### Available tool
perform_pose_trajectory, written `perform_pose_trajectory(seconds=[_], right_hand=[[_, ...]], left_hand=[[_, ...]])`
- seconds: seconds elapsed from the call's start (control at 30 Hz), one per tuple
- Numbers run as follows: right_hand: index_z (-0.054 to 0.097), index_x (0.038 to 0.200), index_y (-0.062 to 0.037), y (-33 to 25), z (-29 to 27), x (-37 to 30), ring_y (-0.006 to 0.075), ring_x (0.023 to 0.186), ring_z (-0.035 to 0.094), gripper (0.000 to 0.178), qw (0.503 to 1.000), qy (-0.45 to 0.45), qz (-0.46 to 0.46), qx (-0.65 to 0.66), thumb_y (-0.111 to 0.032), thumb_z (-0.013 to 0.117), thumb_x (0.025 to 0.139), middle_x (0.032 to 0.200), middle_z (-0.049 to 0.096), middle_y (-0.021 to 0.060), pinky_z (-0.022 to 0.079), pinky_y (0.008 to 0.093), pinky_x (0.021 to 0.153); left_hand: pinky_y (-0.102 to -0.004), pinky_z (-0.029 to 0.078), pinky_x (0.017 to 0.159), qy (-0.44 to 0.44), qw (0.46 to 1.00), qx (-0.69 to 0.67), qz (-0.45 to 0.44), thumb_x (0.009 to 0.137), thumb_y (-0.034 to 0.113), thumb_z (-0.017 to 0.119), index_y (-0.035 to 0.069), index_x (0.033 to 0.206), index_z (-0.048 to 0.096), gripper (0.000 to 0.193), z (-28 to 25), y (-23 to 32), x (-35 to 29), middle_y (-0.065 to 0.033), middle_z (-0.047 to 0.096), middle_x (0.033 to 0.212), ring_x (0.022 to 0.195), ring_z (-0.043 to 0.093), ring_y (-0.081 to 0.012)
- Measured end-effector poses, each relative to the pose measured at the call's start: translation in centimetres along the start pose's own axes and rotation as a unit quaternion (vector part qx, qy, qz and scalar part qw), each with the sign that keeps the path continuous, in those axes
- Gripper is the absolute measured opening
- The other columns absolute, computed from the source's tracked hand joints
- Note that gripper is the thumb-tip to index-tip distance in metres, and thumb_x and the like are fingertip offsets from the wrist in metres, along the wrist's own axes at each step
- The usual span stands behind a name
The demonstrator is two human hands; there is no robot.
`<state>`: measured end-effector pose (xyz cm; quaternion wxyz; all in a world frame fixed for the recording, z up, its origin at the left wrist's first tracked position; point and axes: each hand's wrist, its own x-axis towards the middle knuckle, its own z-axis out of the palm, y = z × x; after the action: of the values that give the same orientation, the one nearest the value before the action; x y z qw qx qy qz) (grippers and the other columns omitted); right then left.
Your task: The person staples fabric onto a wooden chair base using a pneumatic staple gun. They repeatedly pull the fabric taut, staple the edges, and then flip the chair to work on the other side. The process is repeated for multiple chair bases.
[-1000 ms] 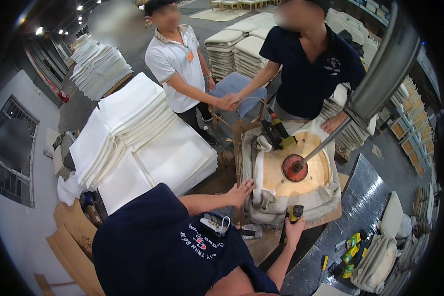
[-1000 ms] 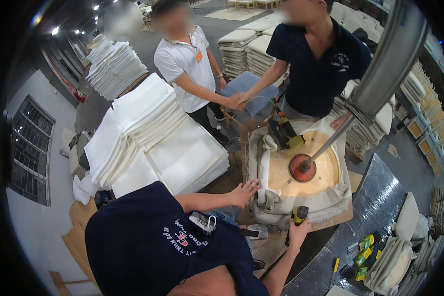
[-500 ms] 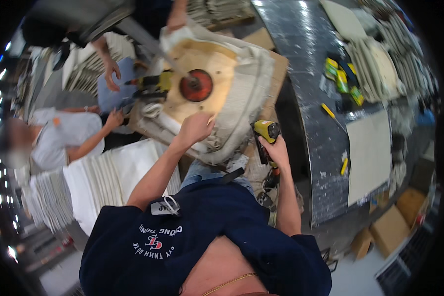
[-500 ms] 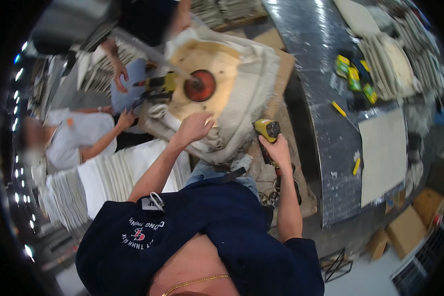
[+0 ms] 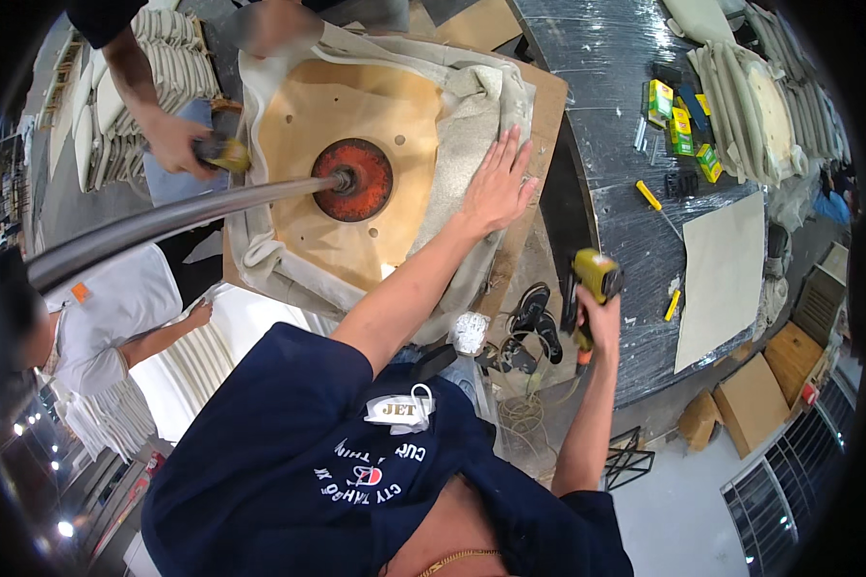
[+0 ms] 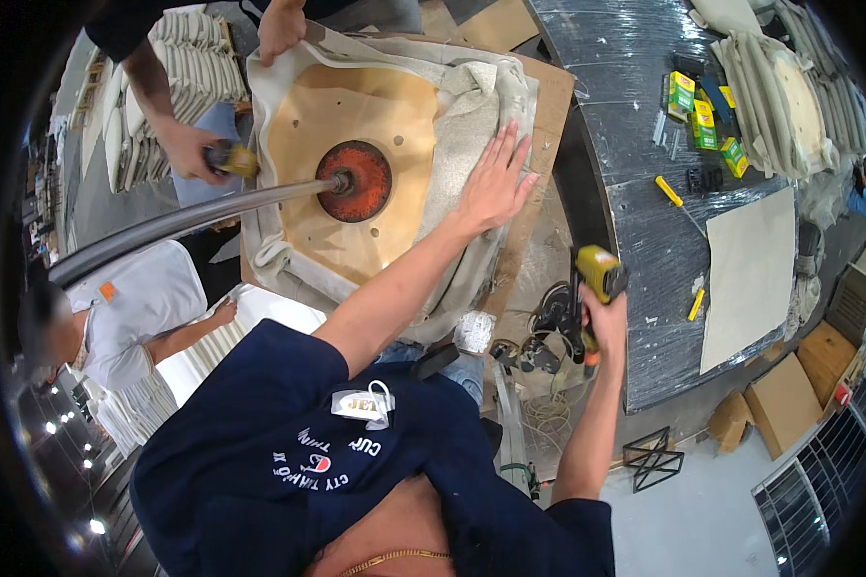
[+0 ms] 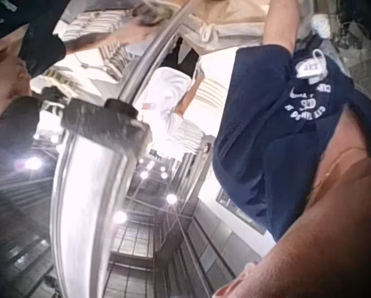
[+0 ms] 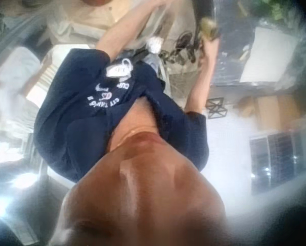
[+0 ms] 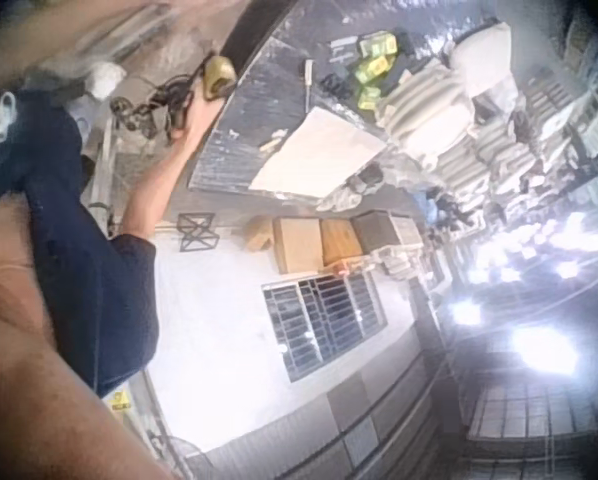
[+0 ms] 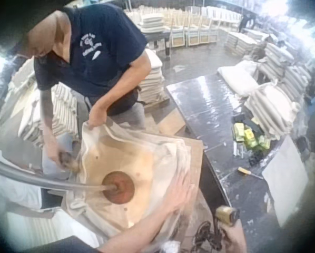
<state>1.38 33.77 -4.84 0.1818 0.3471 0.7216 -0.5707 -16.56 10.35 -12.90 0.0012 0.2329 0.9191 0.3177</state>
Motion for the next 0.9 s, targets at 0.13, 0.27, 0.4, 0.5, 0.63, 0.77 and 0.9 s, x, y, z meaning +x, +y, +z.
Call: perform_pose_trajectory(seconds=[0.13,0.27,0.4,0.5,0.63,0.77,0.9], right_hand=[[0.068,0.100,-0.0001,-11.8,2.9,5.9,0.0078,0.048,0.049,0.024,0.986,-0.066,-0.085,-0.125,-0.019,0.075,0.086,0.060,0.055,-0.0017,0.038,0.0269,0.044],[0.070,0.099,0.0005,-20.7,7.6,11.6,0.0109,0.051,0.054,0.039,0.930,-0.159,-0.165,-0.287,-0.033,0.075,0.080,0.062,0.059,0.0039,0.042,0.0302,0.047],[0.068,0.089,0.0007,-24.3,11.9,15.6,0.0111,0.050,0.054,0.036,0.867,-0.225,-0.185,-0.405,-0.034,0.074,0.081,0.058,0.056,0.0029,0.044,0.0290,0.046],[0.067,0.085,0.0013,-24.7,13.6,16.7,0.0111,0.048,0.054,0.034,0.838,-0.247,-0.196,-0.446,-0.031,0.073,0.081,0.057,0.055,0.0022,0.044,0.0295,0.043],[0.058,0.061,-0.0006,-24.5,15.1,16.2,0.0180,0.042,0.056,0.044,0.800,-0.246,-0.247,-0.488,-0.040,0.070,0.077,0.053,0.058,0.0077,0.049,0.0340,0.047],[0.056,0.055,-0.0009,-24.2,15.9,16.3,0.0189,0.042,0.056,0.048,0.794,-0.233,-0.246,-0.504,-0.041,0.069,0.077,0.049,0.055,0.0076,0.048,0.0349,0.047],[0.057,0.057,-0.0009,-24.7,16.1,14.2,0.0193,0.042,0.056,0.048,0.775,-0.262,-0.235,-0.525,-0.043,0.069,0.077,0.050,0.057,0.0083,0.048,0.0347,0.047]], left_hand=[[-0.0455,0.021,0.123,0.011,1.000,-0.010,-0.016,0.101,0.036,0.046,-0.008,0.149,0.033,0.066,-0.9,-0.2,-0.1,-0.0269,0.030,0.158,0.148,0.030,-0.0381],[-0.0443,0.019,0.124,0.033,0.999,-0.006,-0.033,0.103,0.037,0.041,-0.007,0.150,0.033,0.064,-0.6,-0.9,-1.3,-0.0246,0.030,0.159,0.149,0.028,-0.0366],[-0.0426,0.019,0.124,0.022,0.998,0.031,-0.052,0.105,0.035,0.036,-0.004,0.150,0.035,0.059,-1.2,-1.2,-2.5,-0.0210,0.030,0.160,0.149,0.028,-0.0328],[-0.0426,0.019,0.124,0.003,0.997,0.038,-0.070,0.106,0.033,0.035,-0.001,0.151,0.035,0.057,-2.4,-1.7,-4.0,-0.0195,0.029,0.161,0.150,0.027,-0.0324],[-0.0430,0.018,0.124,0.009,0.997,0.033,-0.074,0.106,0.034,0.033,0.001,0.151,0.036,0.056,-2.9,-2.2,-5.5,-0.0179,0.028,0.162,0.150,0.026,-0.0322],[-0.0447,0.018,0.124,0.022,0.996,0.025,-0.079,0.106,0.033,0.033,0.001,0.151,0.036,0.056,-3.0,-2.5,-5.9,-0.0169,0.029,0.161,0.150,0.026,-0.0316],[-0.0486,0.016,0.124,0.033,0.994,0.050,-0.094,0.105,0.031,0.034,0.002,0.152,0.036,0.054,-3.3,-2.9,-7.2,-0.0143,0.031,0.161,0.150,0.027,-0.0303]])
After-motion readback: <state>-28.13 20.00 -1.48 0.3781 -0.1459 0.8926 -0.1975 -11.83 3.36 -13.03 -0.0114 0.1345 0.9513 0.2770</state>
